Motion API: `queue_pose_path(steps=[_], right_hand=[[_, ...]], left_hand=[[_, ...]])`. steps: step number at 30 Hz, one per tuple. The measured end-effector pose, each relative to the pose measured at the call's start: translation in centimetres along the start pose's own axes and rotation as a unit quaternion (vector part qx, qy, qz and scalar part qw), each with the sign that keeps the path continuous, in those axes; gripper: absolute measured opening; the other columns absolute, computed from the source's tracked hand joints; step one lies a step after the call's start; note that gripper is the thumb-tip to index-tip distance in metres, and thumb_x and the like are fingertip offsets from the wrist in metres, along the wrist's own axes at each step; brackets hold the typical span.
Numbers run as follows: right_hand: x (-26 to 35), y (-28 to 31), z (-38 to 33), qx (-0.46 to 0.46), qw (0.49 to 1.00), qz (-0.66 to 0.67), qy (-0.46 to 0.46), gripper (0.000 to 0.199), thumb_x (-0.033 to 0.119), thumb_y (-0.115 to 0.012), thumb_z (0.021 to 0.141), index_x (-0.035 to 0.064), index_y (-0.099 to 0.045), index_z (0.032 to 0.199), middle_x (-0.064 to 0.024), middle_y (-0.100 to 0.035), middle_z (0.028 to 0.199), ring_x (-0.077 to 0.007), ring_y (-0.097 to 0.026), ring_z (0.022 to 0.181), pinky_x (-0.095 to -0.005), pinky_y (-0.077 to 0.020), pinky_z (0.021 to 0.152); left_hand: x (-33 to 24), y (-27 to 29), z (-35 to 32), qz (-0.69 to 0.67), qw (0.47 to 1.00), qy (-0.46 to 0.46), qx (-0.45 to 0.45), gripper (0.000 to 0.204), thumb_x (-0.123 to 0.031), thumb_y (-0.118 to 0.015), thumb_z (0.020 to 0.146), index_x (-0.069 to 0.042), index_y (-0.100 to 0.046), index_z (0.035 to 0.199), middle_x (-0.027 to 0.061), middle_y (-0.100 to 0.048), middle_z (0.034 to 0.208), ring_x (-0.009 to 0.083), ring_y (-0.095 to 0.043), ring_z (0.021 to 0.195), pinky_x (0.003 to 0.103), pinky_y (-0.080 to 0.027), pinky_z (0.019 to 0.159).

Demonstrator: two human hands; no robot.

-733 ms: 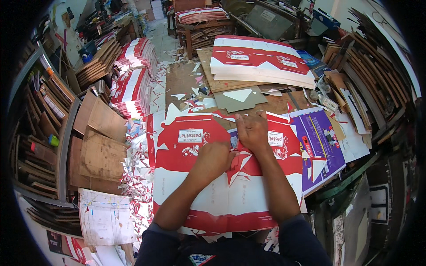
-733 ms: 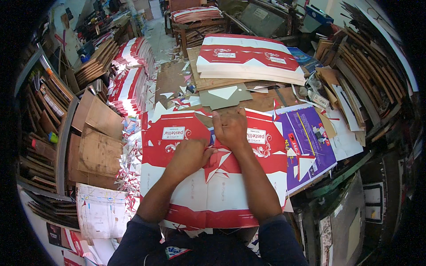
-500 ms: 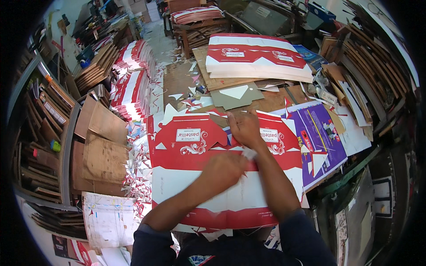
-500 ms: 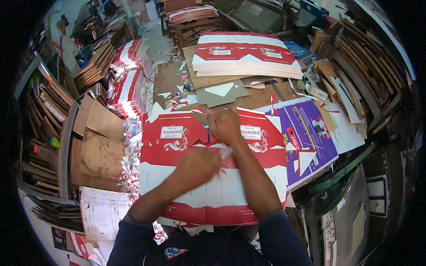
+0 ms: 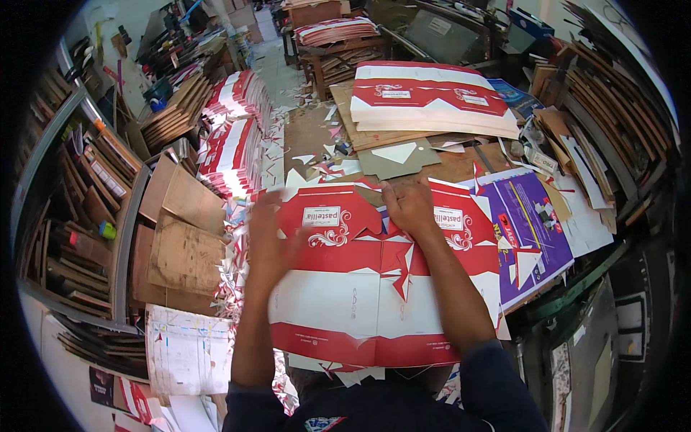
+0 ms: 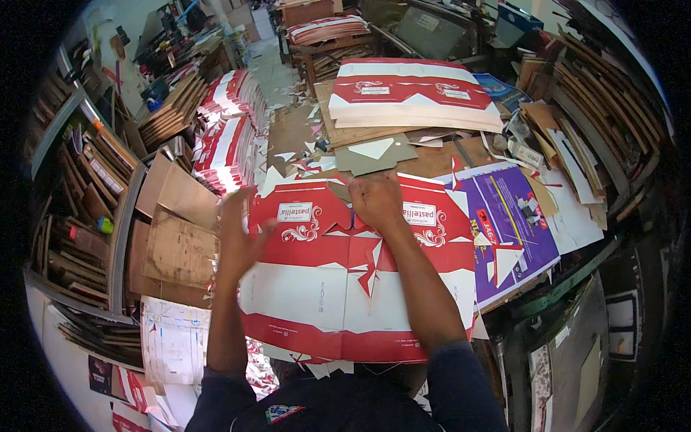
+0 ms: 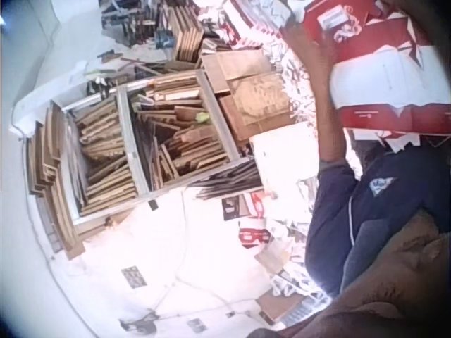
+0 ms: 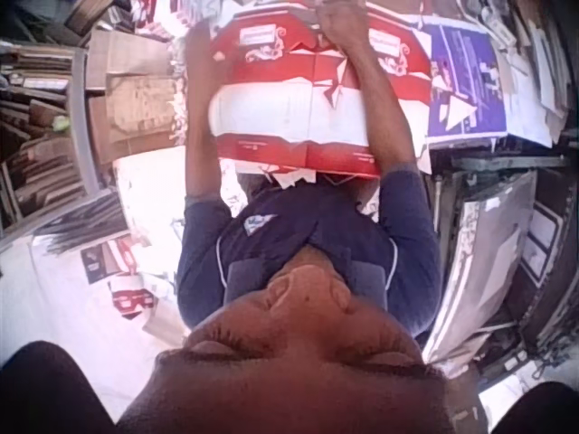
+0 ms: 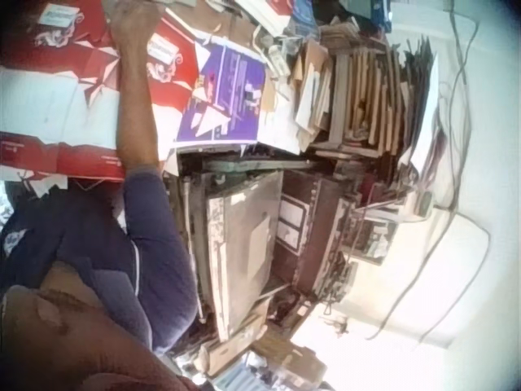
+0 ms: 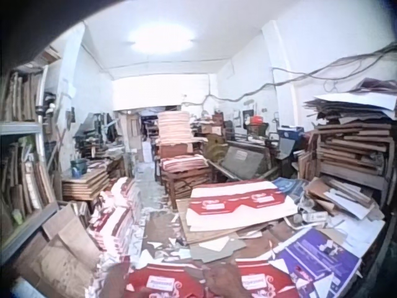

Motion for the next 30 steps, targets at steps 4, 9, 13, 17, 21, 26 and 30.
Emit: queue_pose_path(steps=[4,9,13,17,21,26,30], right_hand=[[0.2,0.3,0.1,0.017,1.000,-0.013,-0.008,0.048,0.029,-0.055,0.098,0.0055,-0.068,0.059,-0.0172,-0.065,0.063,-0.0366,-0.062,0.067,-0.0468,-0.0407,0.090],[-0.2,0.3,0.0,-0.001,1.000,-0.009,-0.010,0.046,0.029,-0.057,0.098,0.0073,-0.066,0.059,-0.0154,-0.064,0.062,-0.0352,-0.060,0.064,-0.0477,-0.0402,0.083],[0.4,0.4,-0.1,-0.006,1.000,0.019,0.003,0.045,0.028,-0.057,0.098,0.0075,-0.067,0.060,-0.0136,-0.063,0.061,-0.0341,-0.058,0.063,-0.0469,-0.0394,0.081],[0.3,0.5,0.2,-0.003,1.000,-0.003,0.023,0.044,0.026,-0.056,0.099,0.0074,-0.066,0.060,-0.0122,-0.063,0.061,-0.0332,-0.058,0.062,-0.0460,-0.0386,0.078],[0.6,1.2,0.2,-0.024,0.999,0.000,0.041,0.043,0.024,-0.057,0.098,0.0072,-0.066,0.059,-0.0126,-0.063,0.061,-0.0328,-0.058,0.062,-0.0446,-0.0385,0.078],[2.1,3.0,0.6,-0.033,0.999,0.016,0.034,0.041,0.022,-0.060,0.096,0.0064,-0.065,0.059,-0.0124,-0.062,0.059,-0.0314,-0.057,0.061,-0.0436,-0.0377,0.076],[2.1,3.2,0.7,-0.091,0.993,0.029,0.069,0.041,0.022,-0.062,0.096,0.0064,-0.064,0.058,-0.0110,-0.060,0.058,-0.0297,-0.056,0.060,-0.0429,-0.0369,0.075]], left_hand=[[-4.5,-10.9,2.5,-0.066,0.962,-0.157,0.215,0.066,-0.019,-0.077,0.078,-0.008,-0.053,0.138,0.0179,-0.052,0.141,0.0392,-0.042,0.139,0.053,-0.028,0.119],[-1.7,-16.0,5.2,-0.037,0.902,-0.093,0.419,0.079,-0.035,-0.082,0.070,-0.010,-0.055,0.140,0.0147,-0.052,0.144,0.0365,-0.039,0.142,0.062,-0.015,0.122],[-1.6,-16.8,6.0,0.025,0.857,-0.121,0.500,0.076,-0.045,-0.082,0.068,-0.012,-0.063,0.133,0.0133,-0.053,0.144,0.0347,-0.043,0.139,0.068,-0.013,0.120],[-2.4,-17.3,5.6,0.094,0.868,-0.189,0.449,0.075,-0.050,-0.082,0.068,-0.011,-0.065,0.131,0.0121,-0.059,0.137,0.0346,-0.047,0.134,0.069,-0.014,0.119],[-2.5,-17.2,5.9,0.094,0.862,-0.213,0.451,0.070,-0.050,-0.081,0.068,-0.011,-0.069,0.125,0.0121,-0.062,0.133,0.0343,-0.050,0.132,0.070,-0.014,0.119],[-2.8,-16.9,6.8,0.013,0.843,-0.218,0.491,0.049,-0.039,-0.082,0.066,-0.018,-0.075,0.110,0.0078,-0.063,0.127,0.0329,-0.051,0.131,0.072,-0.013,0.119],[-3.9,-17.0,7.3,0.033,0.810,-0.209,0.547,0.050,-0.042,-0.081,0.070,-0.014,-0.075,0.111,0.0107,-0.066,0.126,0.0358,-0.047,0.135,0.075,-0.014,0.116]])
Point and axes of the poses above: each hand's wrist, its own z-axis towards the middle knuckle, its own y-axis out of the back of the hand, x = y × z, the point moved 4 cm from there along z, towards the middle knuckle
